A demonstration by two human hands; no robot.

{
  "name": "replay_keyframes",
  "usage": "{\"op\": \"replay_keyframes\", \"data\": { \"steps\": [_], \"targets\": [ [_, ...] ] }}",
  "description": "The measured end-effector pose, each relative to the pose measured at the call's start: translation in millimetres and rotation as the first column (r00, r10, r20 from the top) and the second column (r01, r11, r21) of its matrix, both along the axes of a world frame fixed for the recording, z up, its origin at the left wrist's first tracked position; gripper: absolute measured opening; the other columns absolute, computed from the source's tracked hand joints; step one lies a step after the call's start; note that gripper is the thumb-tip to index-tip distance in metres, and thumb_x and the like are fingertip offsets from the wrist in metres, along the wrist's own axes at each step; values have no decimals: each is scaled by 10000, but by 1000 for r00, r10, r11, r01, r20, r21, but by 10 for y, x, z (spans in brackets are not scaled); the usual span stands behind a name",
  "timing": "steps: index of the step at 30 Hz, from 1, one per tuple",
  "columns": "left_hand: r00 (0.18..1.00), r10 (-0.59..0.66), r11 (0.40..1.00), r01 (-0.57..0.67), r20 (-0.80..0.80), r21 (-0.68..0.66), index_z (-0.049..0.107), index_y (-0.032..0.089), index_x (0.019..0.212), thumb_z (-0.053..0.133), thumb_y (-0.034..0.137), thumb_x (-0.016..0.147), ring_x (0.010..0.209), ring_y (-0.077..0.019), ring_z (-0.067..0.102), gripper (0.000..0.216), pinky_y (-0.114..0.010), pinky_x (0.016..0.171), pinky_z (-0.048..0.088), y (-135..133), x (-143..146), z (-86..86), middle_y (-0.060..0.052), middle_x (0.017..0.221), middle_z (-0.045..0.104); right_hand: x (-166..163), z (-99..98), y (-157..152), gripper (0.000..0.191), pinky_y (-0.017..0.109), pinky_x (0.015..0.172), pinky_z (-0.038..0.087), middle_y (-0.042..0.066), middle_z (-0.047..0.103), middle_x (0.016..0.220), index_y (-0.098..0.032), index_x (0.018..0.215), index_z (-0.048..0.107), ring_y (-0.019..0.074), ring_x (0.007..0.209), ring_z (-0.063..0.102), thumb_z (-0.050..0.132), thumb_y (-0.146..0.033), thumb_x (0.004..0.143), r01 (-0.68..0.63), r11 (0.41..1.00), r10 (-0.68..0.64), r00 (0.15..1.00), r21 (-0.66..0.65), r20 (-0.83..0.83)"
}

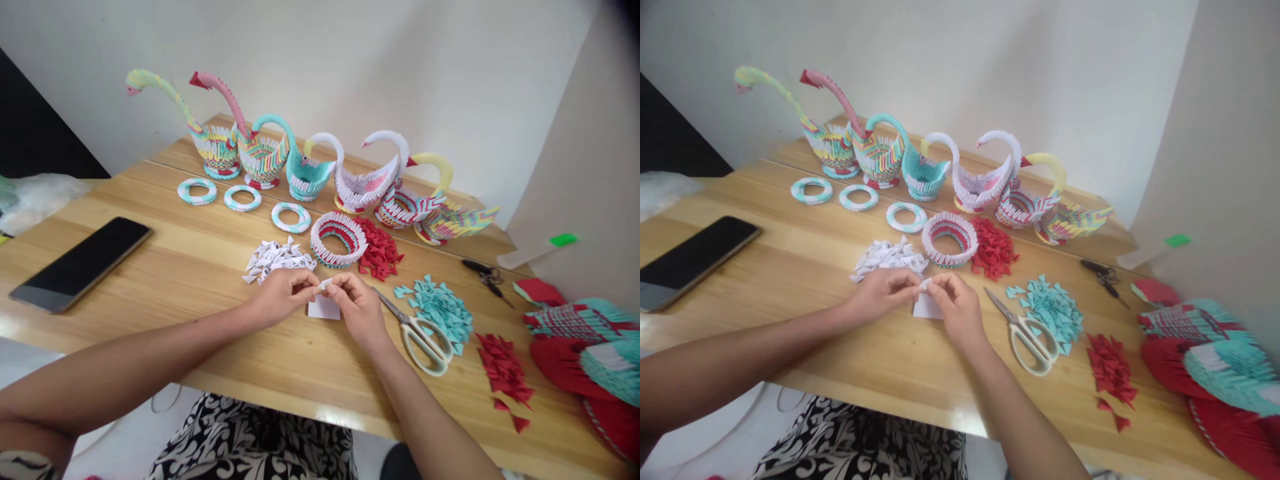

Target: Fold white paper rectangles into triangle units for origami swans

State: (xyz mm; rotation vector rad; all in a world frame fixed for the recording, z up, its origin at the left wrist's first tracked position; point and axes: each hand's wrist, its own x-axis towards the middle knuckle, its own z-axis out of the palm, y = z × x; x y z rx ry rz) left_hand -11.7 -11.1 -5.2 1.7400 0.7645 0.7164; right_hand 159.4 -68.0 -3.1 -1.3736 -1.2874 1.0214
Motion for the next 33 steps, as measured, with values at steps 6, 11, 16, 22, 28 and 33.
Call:
{"op": "replay_keyframes", "data": {
  "steps": [6, 11, 16, 22, 28, 33],
  "targets": [
    [998, 22, 994, -16, 61, -106, 627, 130, 792, 588, 317, 829, 633, -102, 563, 194, -202, 590, 427, 11, 17, 18, -8, 694, 634, 7, -10, -15, 142, 213, 629, 414, -15, 630, 762, -186, 819, 619, 116, 680, 543, 628, -323, 851, 16, 999, -19, 997, 40, 78],
    [995, 9, 949, 23, 98, -316, 602, 128, 750, 612, 298, 814, 525, -78, 565, 183, -179, 516, 427, 34, 16, 34, 14, 605, 619, -17, 13, -29, 105, 219, 635, 443, -2, 668, 800, -192, 878, 656, 131, 711, 593, 624, -290, 857, -2, 996, -10, 992, 91, 126],
    [976, -27, 819, 145, 216, -555, 585, 126, 722, 663, 360, 795, 501, -81, 597, 257, -192, 513, 459, 61, -4, 54, -16, 638, 666, 1, 50, -32, 103, 244, 723, 463, 10, 691, 878, -215, 912, 701, 141, 798, 622, 605, -206, 874, -68, 969, -1, 960, 237, 280],
    [943, -15, 722, 241, 333, -649, 610, 121, 831, 713, 419, 765, 587, -108, 640, 323, -237, 597, 522, 58, -3, 79, -44, 719, 692, 61, 35, -9, 206, 266, 745, 483, 20, 691, 882, -233, 934, 717, 151, 828, 634, 563, -110, 874, -107, 909, -69, 915, 404, 398],
    [973, -19, 844, 139, 231, -518, 611, 121, 881, 739, 306, 721, 567, -98, 634, 276, -219, 575, 524, 83, 4, 40, -7, 679, 681, 64, 40, -16, 190, 275, 762, 497, 30, 704, 924, -232, 977, 717, 162, 850, 647, 568, -165, 879, -85, 938, -46, 930, 336, 366],
    [979, 7, 939, 64, 204, -338, 655, 126, 856, 677, 267, 759, 613, -95, 637, 173, -204, 608, 529, 25, 12, 25, -15, 710, 691, 54, 61, -30, 167, 271, 762, 510, 37, 714, 962, -214, 989, 710, 171, 845, 659, 626, -275, 859, -24, 978, -35, 960, 206, 277]
  ]
}}
